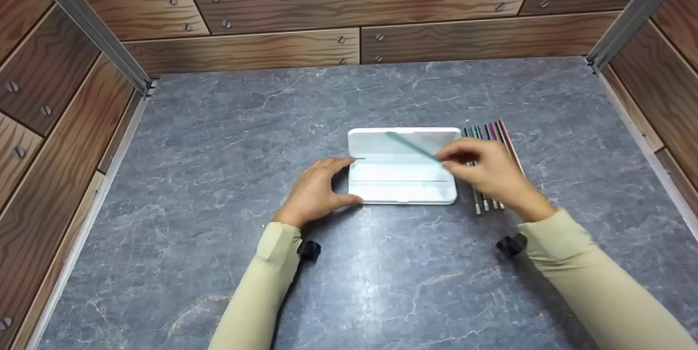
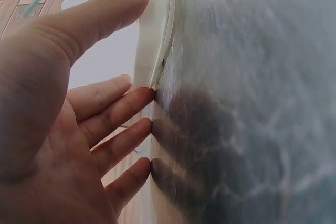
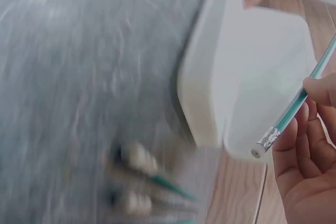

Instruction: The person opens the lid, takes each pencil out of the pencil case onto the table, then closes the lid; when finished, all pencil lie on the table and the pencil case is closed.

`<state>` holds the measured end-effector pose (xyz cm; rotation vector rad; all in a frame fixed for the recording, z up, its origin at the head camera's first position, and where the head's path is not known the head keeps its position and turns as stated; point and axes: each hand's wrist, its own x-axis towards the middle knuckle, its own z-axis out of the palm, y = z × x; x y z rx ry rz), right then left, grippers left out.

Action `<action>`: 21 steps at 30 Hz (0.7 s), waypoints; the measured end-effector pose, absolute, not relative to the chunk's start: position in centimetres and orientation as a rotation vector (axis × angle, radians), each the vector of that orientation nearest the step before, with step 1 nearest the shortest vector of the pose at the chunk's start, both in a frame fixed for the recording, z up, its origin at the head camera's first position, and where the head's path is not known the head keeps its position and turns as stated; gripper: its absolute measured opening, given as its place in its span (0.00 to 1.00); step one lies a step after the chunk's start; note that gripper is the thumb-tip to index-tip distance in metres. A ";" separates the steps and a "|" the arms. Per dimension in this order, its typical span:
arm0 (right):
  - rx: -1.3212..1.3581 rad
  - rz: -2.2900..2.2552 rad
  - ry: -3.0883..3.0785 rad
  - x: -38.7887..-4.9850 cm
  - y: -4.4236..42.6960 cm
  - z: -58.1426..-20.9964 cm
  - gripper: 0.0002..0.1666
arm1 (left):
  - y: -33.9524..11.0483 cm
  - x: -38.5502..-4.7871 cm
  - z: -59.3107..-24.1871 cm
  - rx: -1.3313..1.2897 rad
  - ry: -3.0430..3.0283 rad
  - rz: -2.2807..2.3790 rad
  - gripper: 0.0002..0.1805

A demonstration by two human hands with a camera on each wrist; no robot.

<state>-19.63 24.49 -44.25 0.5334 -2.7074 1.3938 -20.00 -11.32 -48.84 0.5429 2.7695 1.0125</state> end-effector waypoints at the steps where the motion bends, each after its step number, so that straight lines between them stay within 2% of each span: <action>1: 0.498 1.413 -2.690 -19.5 25.1 -44.1 0.12 | -11.3 -19.9 -48.8 0.543 2.769 1.009 0.48; 12: 0.002 1.454 -2.572 -19.6 32.7 -44.5 0.17 | -11.3 -19.9 -48.7 0.531 2.766 0.993 0.48; 21: -0.342 1.140 -2.786 -19.7 35.7 -45.8 0.18 | -11.3 -19.9 -48.7 0.538 2.758 1.004 0.48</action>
